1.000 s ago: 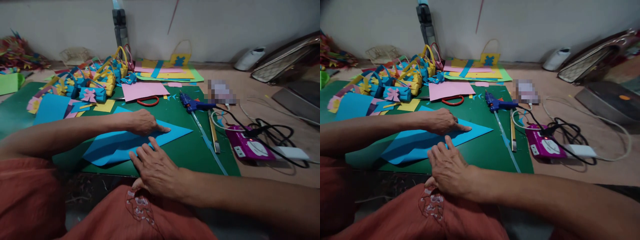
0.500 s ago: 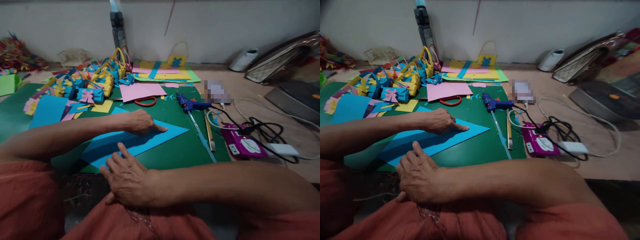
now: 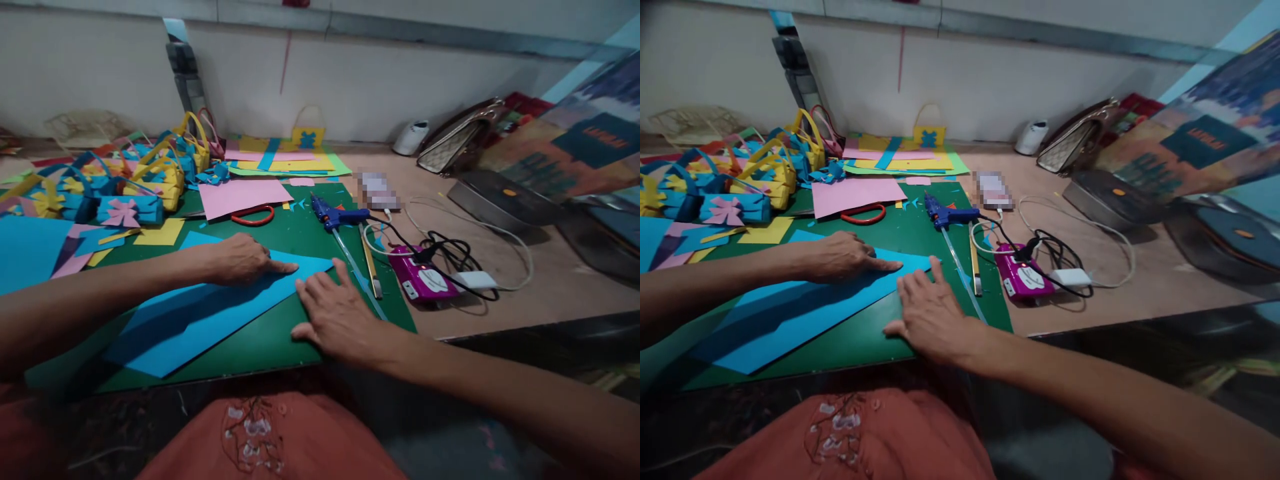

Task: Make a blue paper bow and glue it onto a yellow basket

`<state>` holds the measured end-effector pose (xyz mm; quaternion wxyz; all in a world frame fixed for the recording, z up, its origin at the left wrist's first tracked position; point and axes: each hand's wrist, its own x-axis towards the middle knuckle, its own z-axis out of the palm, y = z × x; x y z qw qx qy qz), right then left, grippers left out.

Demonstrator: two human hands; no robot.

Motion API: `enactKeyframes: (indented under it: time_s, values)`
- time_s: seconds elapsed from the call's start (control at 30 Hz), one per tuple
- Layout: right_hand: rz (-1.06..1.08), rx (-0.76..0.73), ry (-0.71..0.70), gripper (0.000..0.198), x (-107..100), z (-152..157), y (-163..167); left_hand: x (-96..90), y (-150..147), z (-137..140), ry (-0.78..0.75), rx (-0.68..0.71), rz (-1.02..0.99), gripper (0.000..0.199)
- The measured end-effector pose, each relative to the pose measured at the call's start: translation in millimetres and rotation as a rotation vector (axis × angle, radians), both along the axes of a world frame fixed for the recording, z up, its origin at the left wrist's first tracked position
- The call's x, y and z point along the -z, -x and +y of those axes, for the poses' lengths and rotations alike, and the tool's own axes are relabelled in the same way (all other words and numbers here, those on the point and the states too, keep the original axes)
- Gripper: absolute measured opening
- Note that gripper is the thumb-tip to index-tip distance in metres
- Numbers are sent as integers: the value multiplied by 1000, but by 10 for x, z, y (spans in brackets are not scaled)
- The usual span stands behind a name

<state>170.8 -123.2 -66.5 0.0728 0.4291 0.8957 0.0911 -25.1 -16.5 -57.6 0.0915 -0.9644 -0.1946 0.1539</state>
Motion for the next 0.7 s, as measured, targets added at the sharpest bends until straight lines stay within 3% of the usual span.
enactKeyframes:
  time_s: [0.2,0.43,0.7]
  values:
    - [-88,185,-27,48,-88,127,-334,6,3,-27,-29,0,6,66]
    - [-128,194,-107,44,-90,205,-404,69,23,-122,-33,-4,-147,48]
    - [-152,129,-165,39,-79,212,-449,115,7,-307,-77,-108,-209,54]
